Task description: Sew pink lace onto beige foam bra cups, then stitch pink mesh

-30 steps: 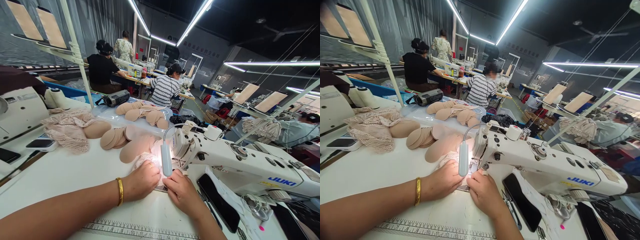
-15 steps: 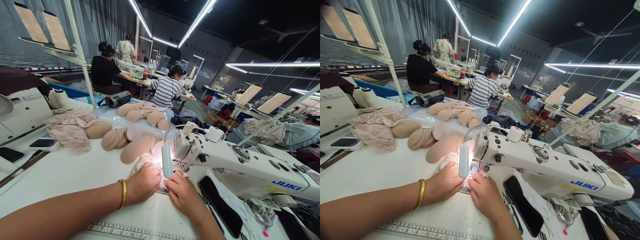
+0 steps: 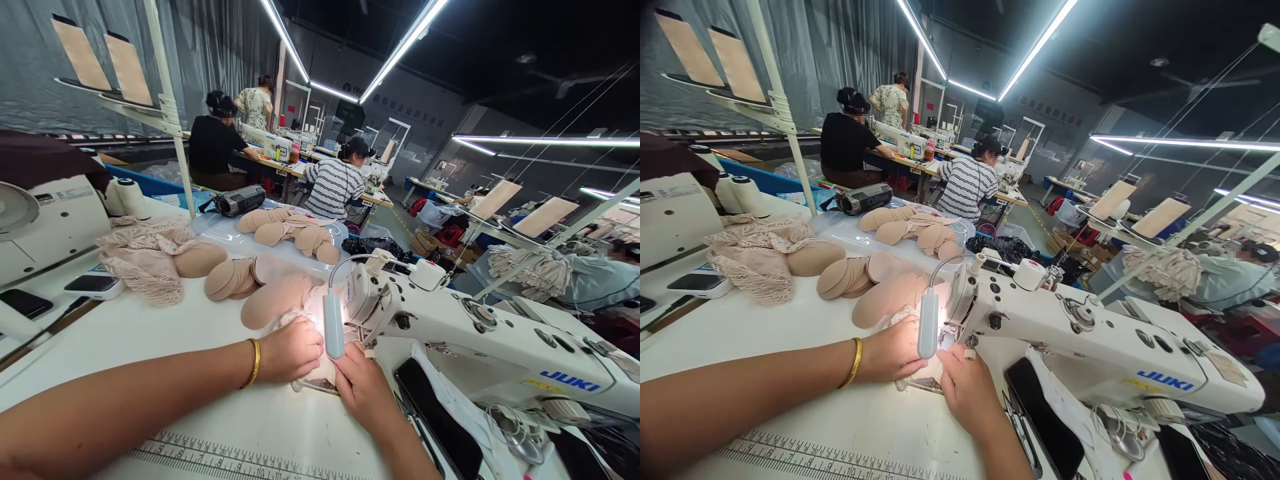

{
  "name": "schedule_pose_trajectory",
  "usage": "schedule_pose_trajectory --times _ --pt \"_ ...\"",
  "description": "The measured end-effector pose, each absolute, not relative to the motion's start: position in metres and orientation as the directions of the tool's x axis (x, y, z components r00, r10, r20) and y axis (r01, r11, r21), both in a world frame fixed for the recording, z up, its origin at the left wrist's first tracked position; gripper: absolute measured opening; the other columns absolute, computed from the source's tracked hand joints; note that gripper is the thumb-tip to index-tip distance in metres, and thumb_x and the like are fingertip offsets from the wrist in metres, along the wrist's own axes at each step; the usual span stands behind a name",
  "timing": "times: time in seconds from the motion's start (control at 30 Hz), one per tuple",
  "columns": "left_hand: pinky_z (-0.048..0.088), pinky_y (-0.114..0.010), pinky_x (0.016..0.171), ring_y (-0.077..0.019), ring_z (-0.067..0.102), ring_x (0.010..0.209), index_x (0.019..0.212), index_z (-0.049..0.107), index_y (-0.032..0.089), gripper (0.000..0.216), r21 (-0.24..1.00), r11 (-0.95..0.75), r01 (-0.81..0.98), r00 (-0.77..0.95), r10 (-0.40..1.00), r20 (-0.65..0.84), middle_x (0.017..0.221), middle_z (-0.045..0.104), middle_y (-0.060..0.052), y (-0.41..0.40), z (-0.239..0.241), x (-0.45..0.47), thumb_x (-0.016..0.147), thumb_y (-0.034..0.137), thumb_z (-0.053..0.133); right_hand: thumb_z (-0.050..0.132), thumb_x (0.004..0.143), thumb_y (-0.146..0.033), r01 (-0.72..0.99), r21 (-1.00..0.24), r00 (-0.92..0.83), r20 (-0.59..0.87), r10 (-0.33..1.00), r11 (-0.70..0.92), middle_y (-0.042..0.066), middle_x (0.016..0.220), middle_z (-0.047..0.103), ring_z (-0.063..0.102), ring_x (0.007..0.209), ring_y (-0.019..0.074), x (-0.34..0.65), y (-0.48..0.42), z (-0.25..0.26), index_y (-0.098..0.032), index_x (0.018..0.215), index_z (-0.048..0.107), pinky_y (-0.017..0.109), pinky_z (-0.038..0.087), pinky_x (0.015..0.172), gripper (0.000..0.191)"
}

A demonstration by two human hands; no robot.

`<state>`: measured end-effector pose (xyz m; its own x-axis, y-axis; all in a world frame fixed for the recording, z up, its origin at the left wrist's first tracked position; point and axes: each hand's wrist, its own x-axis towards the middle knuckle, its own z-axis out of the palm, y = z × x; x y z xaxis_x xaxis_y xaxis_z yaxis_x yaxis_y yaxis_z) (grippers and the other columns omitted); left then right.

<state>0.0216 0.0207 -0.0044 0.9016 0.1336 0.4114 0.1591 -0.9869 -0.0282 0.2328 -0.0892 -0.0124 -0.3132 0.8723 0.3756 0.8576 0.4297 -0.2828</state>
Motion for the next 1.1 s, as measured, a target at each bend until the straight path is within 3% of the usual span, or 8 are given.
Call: schedule_pose_trajectory --times 0.33,0.47,0.63,0.87,1.1 --pt "0.039 -0.038 0.091 -0.021 0.058 0.084 0.084 0.064 0.02 0.016 0.003 -0.994 0.112 0.911 0.104 0.399 0.086 0.068 -0.002 0.043 0.008 0.023 0.098 0.019 0.059 0.04 0.095 -0.008 0.881 -0.26 -0.262 0.427 0.865 0.395 0.004 0.088 0.06 0.051 0.07 0.02 0.233 -0.084 -0.02 -0.024 0.12 0.064 0.03 0.031 0.057 0.038" --pt "0.038 -0.039 0.091 -0.0232 0.058 0.092 0.087 0.065 0.021 0.01 -0.05 -0.993 0.104 0.89 0.071 0.45 0.091 0.069 -0.003 0.043 0.009 0.021 0.096 0.018 0.062 0.043 0.091 -0.005 0.871 -0.253 -0.301 0.401 0.865 0.42 0.004 0.087 0.058 0.053 0.078 0.0213 0.232 -0.087 -0.016 -0.024 0.112 0.067 0.029 0.035 0.061 0.037" --pt "0.036 -0.041 0.085 -0.0212 0.056 0.082 0.083 0.062 0.02 0.014 -0.154 -0.985 0.08 0.911 0.009 0.413 0.082 0.066 -0.002 0.039 0.003 0.02 0.085 0.006 0.064 0.045 0.089 -0.003 0.861 -0.261 -0.331 0.362 0.871 0.436 0.005 0.091 0.06 0.056 0.084 0.0221 0.232 -0.091 -0.011 -0.024 0.105 0.068 0.03 0.038 0.063 0.035" --pt "0.035 -0.04 0.086 -0.0191 0.057 0.079 0.083 0.061 0.021 0.018 -0.072 -0.988 0.134 0.893 0.089 0.441 0.085 0.068 0.0 0.041 -0.001 0.024 0.082 0.003 0.063 0.043 0.091 -0.005 0.869 -0.252 -0.315 0.38 0.87 0.425 0.005 0.088 0.057 0.054 0.082 0.0226 0.23 -0.089 -0.014 -0.024 0.11 0.067 0.03 0.036 0.063 0.036" --pt "0.036 -0.04 0.093 -0.0212 0.057 0.086 0.085 0.062 0.022 0.011 -0.101 -0.967 0.235 0.851 0.154 0.502 0.087 0.066 -0.001 0.042 -0.009 0.021 0.082 0.017 0.071 0.044 0.087 -0.004 0.896 -0.188 -0.28 0.464 0.84 0.403 0.004 0.086 0.056 0.056 0.076 0.0212 0.226 -0.083 -0.026 -0.023 0.093 0.06 0.03 0.035 0.063 0.025"
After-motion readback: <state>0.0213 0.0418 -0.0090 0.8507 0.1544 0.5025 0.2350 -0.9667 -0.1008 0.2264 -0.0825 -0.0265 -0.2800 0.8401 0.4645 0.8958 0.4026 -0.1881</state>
